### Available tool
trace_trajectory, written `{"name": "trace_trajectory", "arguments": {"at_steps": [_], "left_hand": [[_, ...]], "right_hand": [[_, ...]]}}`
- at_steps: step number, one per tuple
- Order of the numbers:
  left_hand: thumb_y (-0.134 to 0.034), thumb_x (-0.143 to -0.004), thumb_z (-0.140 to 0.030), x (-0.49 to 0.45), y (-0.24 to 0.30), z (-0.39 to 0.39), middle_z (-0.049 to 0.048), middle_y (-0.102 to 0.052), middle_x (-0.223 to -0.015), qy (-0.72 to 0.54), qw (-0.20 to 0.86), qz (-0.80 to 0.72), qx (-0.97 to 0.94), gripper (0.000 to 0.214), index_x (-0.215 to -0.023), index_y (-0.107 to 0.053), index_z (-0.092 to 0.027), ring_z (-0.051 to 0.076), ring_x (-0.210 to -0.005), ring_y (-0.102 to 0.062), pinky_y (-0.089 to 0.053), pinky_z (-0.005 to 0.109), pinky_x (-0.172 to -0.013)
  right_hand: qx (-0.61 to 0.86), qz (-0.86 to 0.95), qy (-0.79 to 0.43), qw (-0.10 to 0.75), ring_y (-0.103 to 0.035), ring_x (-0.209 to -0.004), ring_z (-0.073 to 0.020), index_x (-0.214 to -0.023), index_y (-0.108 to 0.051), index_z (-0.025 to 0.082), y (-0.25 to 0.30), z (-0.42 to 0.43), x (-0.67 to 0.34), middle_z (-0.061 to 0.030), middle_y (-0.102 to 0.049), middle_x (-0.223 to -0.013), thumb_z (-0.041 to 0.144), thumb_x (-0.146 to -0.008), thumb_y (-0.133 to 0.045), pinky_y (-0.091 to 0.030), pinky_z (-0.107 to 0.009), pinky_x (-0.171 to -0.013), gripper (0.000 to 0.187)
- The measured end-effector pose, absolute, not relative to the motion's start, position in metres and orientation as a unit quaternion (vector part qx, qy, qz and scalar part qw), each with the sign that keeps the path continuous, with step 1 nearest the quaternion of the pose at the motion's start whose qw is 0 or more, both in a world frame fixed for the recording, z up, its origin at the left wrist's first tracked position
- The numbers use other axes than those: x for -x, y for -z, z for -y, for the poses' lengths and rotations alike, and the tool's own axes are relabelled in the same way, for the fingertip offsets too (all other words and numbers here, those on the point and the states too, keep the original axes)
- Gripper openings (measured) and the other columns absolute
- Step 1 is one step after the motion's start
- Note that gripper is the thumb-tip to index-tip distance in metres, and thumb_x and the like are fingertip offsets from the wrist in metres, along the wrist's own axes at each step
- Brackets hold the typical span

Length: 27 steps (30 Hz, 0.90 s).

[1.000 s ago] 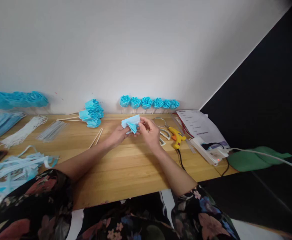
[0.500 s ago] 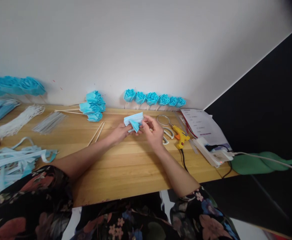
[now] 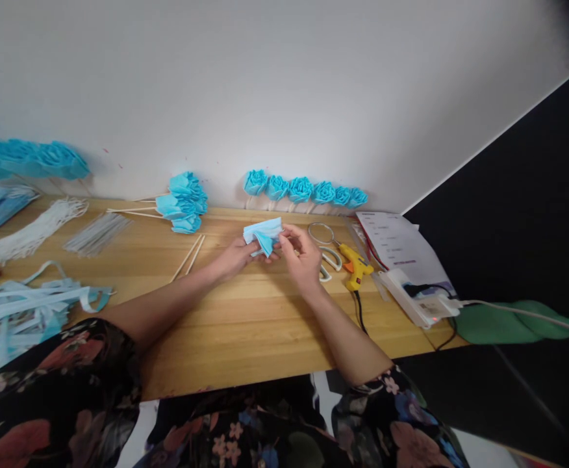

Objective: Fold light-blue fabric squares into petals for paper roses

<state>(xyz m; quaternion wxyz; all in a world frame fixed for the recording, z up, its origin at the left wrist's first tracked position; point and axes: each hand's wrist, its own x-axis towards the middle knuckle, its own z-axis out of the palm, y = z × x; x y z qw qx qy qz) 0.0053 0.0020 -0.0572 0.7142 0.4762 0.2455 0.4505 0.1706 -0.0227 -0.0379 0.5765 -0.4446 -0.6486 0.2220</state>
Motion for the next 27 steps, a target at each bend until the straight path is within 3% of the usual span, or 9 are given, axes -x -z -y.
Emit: {"name": "trace_trajectory", "arguments": {"at_steps": [11, 17, 22, 27], "left_hand": [[-0.082, -0.073, -0.053, -0.007, 0.053, 0.001, 0.0118, -0.077, -0.093, -0.451, 0.714, -0.256, -0.47, 0.047, -0.094, -0.074, -0.012, 0.023, -0.086, -0.072, -0.054, 0.028, -0.072], [-0.077, -0.078, -0.05, -0.005, 0.055, 0.001, 0.012, -0.076, -0.097, -0.455, 0.709, -0.259, -0.473, 0.044, -0.101, -0.073, -0.013, 0.023, -0.088, -0.071, -0.055, 0.034, -0.079], [-0.078, -0.075, -0.051, -0.005, 0.061, -0.004, 0.0084, -0.075, -0.093, -0.47, 0.692, -0.278, -0.472, 0.043, -0.096, -0.073, -0.014, 0.022, -0.087, -0.069, -0.053, 0.032, -0.078], [-0.08, -0.073, -0.05, -0.005, 0.065, -0.008, 0.0042, -0.074, -0.085, -0.495, 0.662, -0.291, -0.482, 0.039, -0.087, -0.073, -0.015, 0.018, -0.084, -0.064, -0.048, 0.028, -0.077]], "right_hand": [[0.466, 0.647, -0.216, 0.563, -0.07, -0.071, -0.0153, -0.092, -0.064, 0.023, 0.035, 0.024, -0.169, 0.0002, -0.069, -0.083, 0.034, -0.091, -0.064, -0.056, -0.03, -0.067, 0.011], [0.444, 0.709, -0.114, 0.536, -0.064, -0.08, -0.0176, -0.087, -0.067, 0.024, 0.027, 0.026, -0.171, -0.0034, -0.068, -0.087, 0.028, -0.091, -0.06, -0.053, -0.03, -0.065, 0.008], [0.397, 0.784, -0.026, 0.477, -0.067, -0.095, -0.0233, -0.087, -0.068, 0.027, 0.024, 0.027, -0.172, -0.0059, -0.074, -0.099, 0.023, -0.09, -0.063, -0.053, -0.043, -0.085, 0.007], [0.343, 0.839, -0.048, 0.419, -0.071, -0.094, -0.0208, -0.087, -0.067, 0.026, 0.026, 0.026, -0.169, -0.003, -0.078, -0.098, 0.021, -0.094, -0.058, -0.052, -0.043, -0.09, 0.012]]}}
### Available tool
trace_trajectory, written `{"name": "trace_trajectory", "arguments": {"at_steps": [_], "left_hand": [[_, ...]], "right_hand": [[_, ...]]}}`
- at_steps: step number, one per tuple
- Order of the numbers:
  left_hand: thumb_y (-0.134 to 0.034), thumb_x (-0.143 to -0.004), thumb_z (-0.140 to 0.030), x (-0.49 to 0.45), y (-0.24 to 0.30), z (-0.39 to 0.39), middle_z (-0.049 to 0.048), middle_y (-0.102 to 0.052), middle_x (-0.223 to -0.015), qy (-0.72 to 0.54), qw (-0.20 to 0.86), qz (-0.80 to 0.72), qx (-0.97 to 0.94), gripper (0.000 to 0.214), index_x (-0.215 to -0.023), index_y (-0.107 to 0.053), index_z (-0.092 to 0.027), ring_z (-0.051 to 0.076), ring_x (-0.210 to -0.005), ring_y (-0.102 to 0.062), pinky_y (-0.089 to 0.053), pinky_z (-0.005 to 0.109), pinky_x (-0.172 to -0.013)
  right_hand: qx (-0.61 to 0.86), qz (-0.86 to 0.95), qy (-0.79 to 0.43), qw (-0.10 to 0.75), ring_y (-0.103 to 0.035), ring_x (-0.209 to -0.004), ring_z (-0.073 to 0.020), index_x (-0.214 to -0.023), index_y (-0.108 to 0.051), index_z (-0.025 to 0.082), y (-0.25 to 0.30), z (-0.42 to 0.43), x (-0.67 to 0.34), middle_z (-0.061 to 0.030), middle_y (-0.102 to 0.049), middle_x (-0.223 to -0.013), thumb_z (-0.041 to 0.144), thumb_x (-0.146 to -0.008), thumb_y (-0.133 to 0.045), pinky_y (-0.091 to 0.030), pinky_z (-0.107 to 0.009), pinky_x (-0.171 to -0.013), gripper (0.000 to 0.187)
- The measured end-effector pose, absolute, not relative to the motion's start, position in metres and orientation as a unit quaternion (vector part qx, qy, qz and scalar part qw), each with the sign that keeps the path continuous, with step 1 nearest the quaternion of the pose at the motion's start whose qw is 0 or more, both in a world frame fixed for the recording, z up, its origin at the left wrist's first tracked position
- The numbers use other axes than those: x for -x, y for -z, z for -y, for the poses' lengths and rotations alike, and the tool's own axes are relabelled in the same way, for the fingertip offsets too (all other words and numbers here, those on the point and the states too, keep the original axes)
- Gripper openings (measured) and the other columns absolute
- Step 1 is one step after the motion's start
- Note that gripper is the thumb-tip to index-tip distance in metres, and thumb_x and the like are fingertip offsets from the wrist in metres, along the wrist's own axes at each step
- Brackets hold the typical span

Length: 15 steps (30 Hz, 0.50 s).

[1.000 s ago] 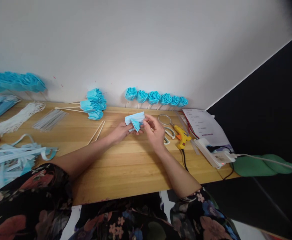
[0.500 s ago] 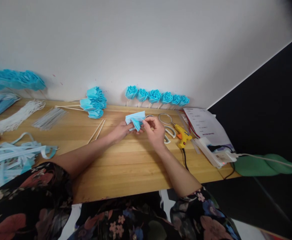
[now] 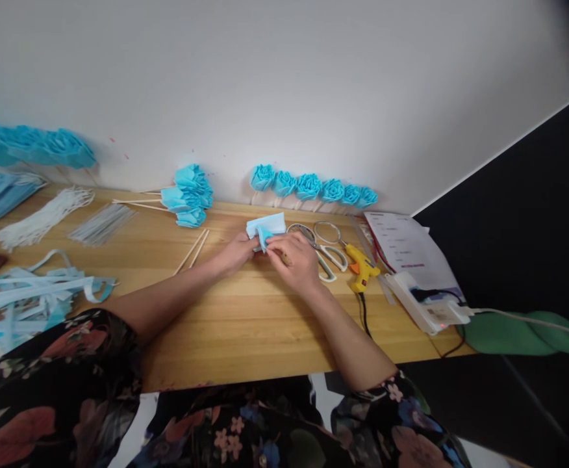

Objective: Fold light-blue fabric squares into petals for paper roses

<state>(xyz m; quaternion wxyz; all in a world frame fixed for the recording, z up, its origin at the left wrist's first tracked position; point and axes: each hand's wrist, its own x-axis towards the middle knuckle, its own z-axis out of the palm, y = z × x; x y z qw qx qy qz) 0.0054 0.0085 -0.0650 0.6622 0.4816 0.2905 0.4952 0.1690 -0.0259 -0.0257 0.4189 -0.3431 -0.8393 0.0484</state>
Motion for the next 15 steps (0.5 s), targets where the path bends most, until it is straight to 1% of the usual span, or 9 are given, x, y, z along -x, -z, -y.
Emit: {"name": "trace_trajectory", "arguments": {"at_steps": [3, 5, 8, 10, 12, 15], "left_hand": [[-0.081, -0.072, -0.049, -0.004, 0.065, -0.009, 0.0041, -0.072, -0.082, -0.498, 0.657, -0.296, -0.482, 0.038, -0.084, -0.072, -0.014, 0.017, -0.08, -0.061, -0.045, 0.027, -0.072], [-0.081, -0.07, -0.05, -0.003, 0.062, -0.007, 0.0041, -0.07, -0.078, -0.493, 0.659, -0.303, -0.48, 0.039, -0.082, -0.071, -0.014, 0.017, -0.077, -0.061, -0.044, 0.027, -0.069], [-0.081, -0.071, -0.052, -0.004, 0.057, -0.002, 0.0049, -0.071, -0.078, -0.477, 0.672, -0.298, -0.481, 0.042, -0.084, -0.071, -0.013, 0.019, -0.08, -0.063, -0.046, 0.027, -0.071], [-0.081, -0.071, -0.052, -0.005, 0.055, 0.0, 0.0067, -0.073, -0.082, -0.469, 0.683, -0.287, -0.481, 0.043, -0.088, -0.072, -0.014, 0.02, -0.083, -0.066, -0.048, 0.028, -0.072], [-0.081, -0.072, -0.053, -0.006, 0.055, 0.002, 0.0083, -0.074, -0.085, -0.462, 0.69, -0.28, -0.482, 0.044, -0.09, -0.073, -0.014, 0.021, -0.084, -0.067, -0.048, 0.029, -0.072], [-0.08, -0.073, -0.053, -0.006, 0.057, 0.001, 0.0096, -0.075, -0.086, -0.454, 0.693, -0.279, -0.486, 0.043, -0.088, -0.073, -0.013, 0.021, -0.081, -0.068, -0.05, 0.03, -0.073]], "right_hand": [[0.358, 0.83, -0.084, 0.42, -0.071, -0.095, -0.0207, -0.093, -0.068, 0.026, 0.029, 0.027, -0.169, -0.0033, -0.078, -0.099, 0.025, -0.095, -0.057, -0.053, -0.041, -0.089, 0.012], [0.399, 0.793, -0.129, 0.441, -0.072, -0.092, -0.0202, -0.098, -0.068, 0.026, 0.03, 0.029, -0.169, -0.0041, -0.078, -0.098, 0.029, -0.096, -0.057, -0.056, -0.038, -0.082, 0.011], [0.454, 0.71, -0.212, 0.494, -0.072, -0.077, -0.0176, -0.106, -0.062, 0.024, 0.033, 0.03, -0.168, -0.0032, -0.076, -0.093, 0.033, -0.093, -0.061, -0.057, -0.032, -0.07, 0.016], [0.465, 0.662, -0.248, 0.533, -0.07, -0.071, -0.016, -0.111, -0.058, 0.024, 0.034, 0.03, -0.166, -0.0012, -0.074, -0.089, 0.031, -0.089, -0.065, -0.057, -0.03, -0.066, 0.024], [0.467, 0.631, -0.259, 0.563, -0.069, -0.07, -0.0152, -0.114, -0.055, 0.025, 0.035, 0.028, -0.165, 0.0005, -0.071, -0.087, 0.028, -0.085, -0.067, -0.056, -0.029, -0.065, 0.031], [0.47, 0.616, -0.253, 0.58, -0.066, -0.068, -0.014, -0.114, -0.054, 0.026, 0.036, 0.025, -0.164, 0.0028, -0.066, -0.083, 0.025, -0.083, -0.068, -0.055, -0.027, -0.063, 0.034]]}}
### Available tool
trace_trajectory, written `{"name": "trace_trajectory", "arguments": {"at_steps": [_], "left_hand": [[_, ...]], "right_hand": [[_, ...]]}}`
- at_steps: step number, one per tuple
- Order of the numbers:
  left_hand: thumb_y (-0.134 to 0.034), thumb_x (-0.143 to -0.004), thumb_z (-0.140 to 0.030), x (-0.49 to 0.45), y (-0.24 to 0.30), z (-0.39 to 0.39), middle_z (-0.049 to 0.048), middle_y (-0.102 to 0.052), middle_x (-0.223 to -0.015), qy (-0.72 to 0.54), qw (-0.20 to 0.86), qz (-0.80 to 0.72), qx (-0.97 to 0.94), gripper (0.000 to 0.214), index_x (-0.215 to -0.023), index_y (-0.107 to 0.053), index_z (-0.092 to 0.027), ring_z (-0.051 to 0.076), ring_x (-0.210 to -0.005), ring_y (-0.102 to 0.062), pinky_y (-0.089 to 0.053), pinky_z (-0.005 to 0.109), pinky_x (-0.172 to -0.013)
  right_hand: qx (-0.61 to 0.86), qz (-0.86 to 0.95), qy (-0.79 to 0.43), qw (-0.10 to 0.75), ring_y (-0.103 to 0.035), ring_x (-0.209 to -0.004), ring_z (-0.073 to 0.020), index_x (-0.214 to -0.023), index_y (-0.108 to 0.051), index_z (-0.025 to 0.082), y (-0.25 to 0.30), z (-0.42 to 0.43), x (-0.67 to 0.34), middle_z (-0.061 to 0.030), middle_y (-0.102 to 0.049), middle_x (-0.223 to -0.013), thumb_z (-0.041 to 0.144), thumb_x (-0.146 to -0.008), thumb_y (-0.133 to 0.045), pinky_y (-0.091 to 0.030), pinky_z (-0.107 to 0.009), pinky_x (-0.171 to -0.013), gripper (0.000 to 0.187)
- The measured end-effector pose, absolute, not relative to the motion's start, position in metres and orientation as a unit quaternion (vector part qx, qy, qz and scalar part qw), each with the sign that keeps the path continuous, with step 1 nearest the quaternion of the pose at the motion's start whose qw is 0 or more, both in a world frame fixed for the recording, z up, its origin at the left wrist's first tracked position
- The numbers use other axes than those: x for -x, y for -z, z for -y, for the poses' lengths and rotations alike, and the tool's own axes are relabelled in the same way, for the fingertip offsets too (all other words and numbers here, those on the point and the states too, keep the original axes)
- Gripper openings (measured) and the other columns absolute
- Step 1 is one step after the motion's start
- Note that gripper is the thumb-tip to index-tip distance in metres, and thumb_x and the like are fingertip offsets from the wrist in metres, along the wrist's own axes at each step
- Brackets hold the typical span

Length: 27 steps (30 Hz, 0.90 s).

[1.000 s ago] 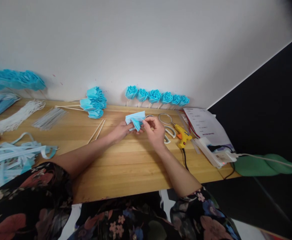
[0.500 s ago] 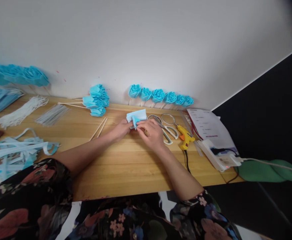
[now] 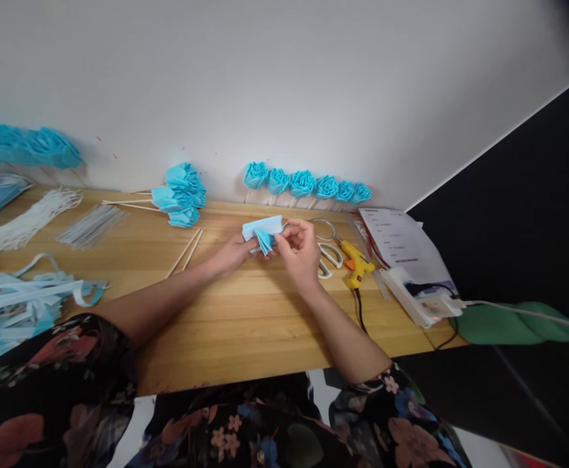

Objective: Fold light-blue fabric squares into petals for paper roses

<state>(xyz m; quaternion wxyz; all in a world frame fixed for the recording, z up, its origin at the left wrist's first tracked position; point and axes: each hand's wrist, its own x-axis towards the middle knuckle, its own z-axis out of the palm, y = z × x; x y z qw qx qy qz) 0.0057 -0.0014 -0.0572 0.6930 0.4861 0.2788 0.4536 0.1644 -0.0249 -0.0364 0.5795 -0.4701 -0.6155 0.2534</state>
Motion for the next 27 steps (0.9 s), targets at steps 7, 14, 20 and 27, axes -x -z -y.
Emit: {"name": "trace_trajectory", "arguments": {"at_steps": [7, 14, 20, 27], "left_hand": [[-0.076, -0.078, -0.048, -0.0052, 0.062, 0.0008, 0.0081, -0.074, -0.083, -0.449, 0.689, -0.282, -0.495, 0.035, -0.087, -0.073, -0.015, 0.019, -0.076, -0.067, -0.05, 0.03, -0.073], [-0.077, -0.078, -0.049, -0.0062, 0.0618, 0.001, 0.0087, -0.075, -0.086, -0.449, 0.692, -0.279, -0.492, 0.039, -0.094, -0.074, -0.014, 0.02, -0.08, -0.068, -0.05, 0.03, -0.073], [-0.077, -0.077, -0.051, -0.0061, 0.0602, 0.0008, 0.0095, -0.076, -0.091, -0.456, 0.682, -0.274, -0.501, 0.044, -0.101, -0.074, -0.014, 0.02, -0.08, -0.067, -0.049, 0.028, -0.071], [-0.075, -0.079, -0.053, -0.0046, 0.0615, 0.0005, 0.0112, -0.077, -0.093, -0.445, 0.688, -0.272, -0.505, 0.048, -0.106, -0.074, -0.014, 0.021, -0.082, -0.069, -0.051, 0.03, -0.073]], "right_hand": [[0.477, 0.626, -0.248, 0.565, -0.061, -0.066, -0.012, -0.113, -0.059, 0.026, 0.0387, 0.023, -0.1668, 0.0025, -0.061, -0.084, 0.026, -0.085, -0.067, -0.053, -0.024, -0.059, 0.029], [0.468, 0.64, -0.241, 0.56, -0.063, -0.071, -0.0123, -0.114, -0.062, 0.027, 0.0427, 0.0229, -0.1684, 0.0009, -0.062, -0.09, 0.027, -0.088, -0.065, -0.055, -0.025, -0.061, 0.026], [0.475, 0.646, -0.227, 0.553, -0.062, -0.069, -0.0119, -0.106, -0.063, 0.025, 0.0405, 0.0242, -0.1681, 0.0013, -0.063, -0.088, 0.029, -0.088, -0.065, -0.054, -0.025, -0.064, 0.018], [0.475, 0.651, -0.215, 0.552, -0.061, -0.067, -0.0119, -0.099, -0.063, 0.024, 0.0384, 0.0248, -0.1682, 0.0008, -0.064, -0.086, 0.03, -0.088, -0.065, -0.053, -0.027, -0.065, 0.012]]}}
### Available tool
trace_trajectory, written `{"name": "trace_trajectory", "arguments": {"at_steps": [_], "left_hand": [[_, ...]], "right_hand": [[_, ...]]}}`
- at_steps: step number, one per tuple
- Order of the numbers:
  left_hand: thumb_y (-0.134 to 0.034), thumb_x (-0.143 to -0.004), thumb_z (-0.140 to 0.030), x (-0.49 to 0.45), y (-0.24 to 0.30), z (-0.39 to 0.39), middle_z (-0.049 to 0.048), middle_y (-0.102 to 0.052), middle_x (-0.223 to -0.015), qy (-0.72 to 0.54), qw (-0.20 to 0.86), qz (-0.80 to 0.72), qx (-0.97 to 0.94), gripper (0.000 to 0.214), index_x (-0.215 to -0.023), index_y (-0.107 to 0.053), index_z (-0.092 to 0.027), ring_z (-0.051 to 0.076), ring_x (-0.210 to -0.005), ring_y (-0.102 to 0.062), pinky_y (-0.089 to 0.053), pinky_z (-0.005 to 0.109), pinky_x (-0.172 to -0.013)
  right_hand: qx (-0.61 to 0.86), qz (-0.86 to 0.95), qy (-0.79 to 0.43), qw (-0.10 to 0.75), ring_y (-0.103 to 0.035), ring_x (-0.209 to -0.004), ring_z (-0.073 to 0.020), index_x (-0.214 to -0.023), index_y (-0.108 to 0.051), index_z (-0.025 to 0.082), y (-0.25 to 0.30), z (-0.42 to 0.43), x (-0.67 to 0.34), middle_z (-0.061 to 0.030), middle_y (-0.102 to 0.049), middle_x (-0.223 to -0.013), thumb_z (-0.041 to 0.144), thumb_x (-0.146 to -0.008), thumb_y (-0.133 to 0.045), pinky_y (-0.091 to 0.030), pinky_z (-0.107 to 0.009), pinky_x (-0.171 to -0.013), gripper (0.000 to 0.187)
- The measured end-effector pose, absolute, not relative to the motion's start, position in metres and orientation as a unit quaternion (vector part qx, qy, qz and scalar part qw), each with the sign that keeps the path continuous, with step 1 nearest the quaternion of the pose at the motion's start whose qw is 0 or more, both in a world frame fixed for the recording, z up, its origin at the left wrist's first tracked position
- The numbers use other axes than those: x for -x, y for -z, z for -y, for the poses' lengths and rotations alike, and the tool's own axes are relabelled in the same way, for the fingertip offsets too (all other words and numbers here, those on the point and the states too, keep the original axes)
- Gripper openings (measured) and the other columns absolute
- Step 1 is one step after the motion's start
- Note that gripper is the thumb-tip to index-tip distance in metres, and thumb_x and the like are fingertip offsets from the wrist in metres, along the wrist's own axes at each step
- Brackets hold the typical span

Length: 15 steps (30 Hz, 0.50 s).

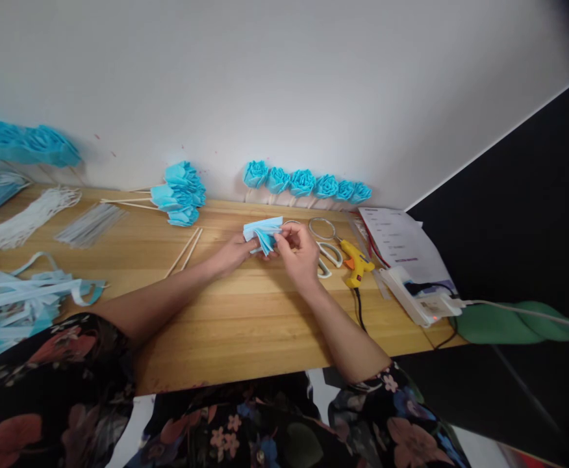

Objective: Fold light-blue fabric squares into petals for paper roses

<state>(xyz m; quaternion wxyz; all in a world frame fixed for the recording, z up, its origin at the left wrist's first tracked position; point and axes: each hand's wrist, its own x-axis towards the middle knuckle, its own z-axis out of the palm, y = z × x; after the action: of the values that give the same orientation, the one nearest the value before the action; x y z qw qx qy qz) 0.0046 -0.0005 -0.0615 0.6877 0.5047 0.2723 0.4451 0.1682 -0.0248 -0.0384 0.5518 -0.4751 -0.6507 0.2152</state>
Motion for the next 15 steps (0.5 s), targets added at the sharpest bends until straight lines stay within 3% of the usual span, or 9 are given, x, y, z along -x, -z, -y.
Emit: {"name": "trace_trajectory", "arguments": {"at_steps": [15], "left_hand": [[-0.078, -0.077, -0.053, -0.0055, 0.0635, 0.0, 0.0094, -0.076, -0.088, -0.447, 0.693, -0.272, -0.496, 0.042, -0.094, -0.075, -0.014, 0.018, -0.077, -0.067, -0.051, 0.029, -0.073]], "right_hand": [[0.471, 0.653, -0.201, 0.559, -0.064, -0.067, -0.0133, -0.089, -0.062, 0.023, 0.0393, 0.0252, -0.1685, 0.0013, -0.065, -0.08, 0.034, -0.09, -0.065, -0.051, -0.028, -0.064, 0.011]]}}
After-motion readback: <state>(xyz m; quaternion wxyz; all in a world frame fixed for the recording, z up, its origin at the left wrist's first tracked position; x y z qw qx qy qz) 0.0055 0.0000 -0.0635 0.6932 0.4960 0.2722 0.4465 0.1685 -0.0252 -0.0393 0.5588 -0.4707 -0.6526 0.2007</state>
